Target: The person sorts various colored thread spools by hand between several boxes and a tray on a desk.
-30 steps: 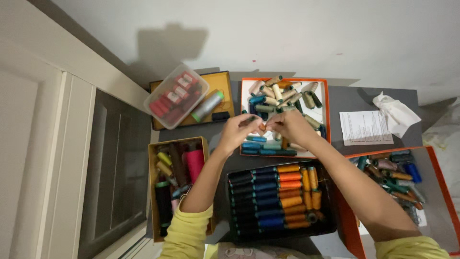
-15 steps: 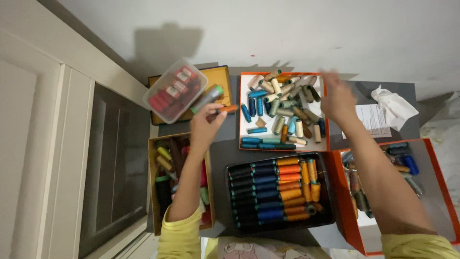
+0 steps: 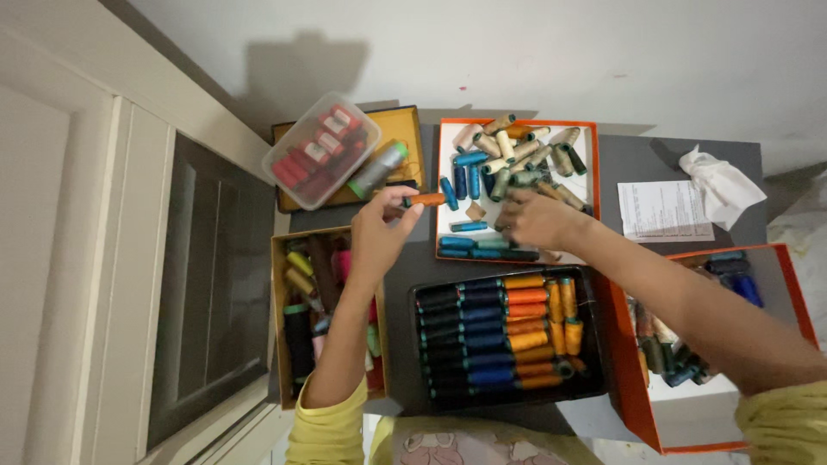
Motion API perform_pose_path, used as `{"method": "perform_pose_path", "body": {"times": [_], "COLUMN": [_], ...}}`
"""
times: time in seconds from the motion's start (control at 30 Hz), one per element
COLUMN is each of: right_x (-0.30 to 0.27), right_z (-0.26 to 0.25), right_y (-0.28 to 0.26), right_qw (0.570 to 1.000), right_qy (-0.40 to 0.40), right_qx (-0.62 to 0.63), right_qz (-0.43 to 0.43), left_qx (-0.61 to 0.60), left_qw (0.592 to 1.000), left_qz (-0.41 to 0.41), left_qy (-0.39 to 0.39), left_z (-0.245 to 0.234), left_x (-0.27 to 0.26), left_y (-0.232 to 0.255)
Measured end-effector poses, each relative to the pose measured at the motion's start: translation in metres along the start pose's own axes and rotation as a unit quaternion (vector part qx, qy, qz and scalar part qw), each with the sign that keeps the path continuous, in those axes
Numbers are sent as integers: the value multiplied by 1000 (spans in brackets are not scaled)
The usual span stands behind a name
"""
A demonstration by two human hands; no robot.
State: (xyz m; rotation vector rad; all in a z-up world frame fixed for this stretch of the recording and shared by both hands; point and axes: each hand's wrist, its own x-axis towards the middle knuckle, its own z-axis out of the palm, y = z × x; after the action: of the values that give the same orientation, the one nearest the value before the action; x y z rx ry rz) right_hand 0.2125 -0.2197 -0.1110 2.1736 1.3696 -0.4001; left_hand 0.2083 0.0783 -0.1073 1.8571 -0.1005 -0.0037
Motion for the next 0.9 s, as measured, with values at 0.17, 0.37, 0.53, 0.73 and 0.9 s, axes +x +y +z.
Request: {"method": "perform_pose_path", "body": {"times": [0.17, 0.37, 0.53, 0.73, 0.9], "right_x": [-4, -97, -177, -201, -185], "right_z": [-8, -18, -34, -69, -74], "right_y": [8, 7, -50, -112, -156], "right_qw": [988, 693, 419, 417, 520], "right_qy": [103, 317, 418, 266, 189], "right_qx": [110, 618, 717, 737, 725], "right_qz": [27, 193, 368, 461, 410], "left_qx": [-30, 0, 51, 124, 173], "left_qw": [999, 997, 988, 963, 943], "left_qz": [-1, 54, 52, 108, 133], "left_qy": [-25, -48, -138, -212, -250], "left_z": [-4, -6, 28, 65, 76], "left_x": [-10, -58, -130, -192, -207], "left_y": [18, 59, 81, 79, 66]}}
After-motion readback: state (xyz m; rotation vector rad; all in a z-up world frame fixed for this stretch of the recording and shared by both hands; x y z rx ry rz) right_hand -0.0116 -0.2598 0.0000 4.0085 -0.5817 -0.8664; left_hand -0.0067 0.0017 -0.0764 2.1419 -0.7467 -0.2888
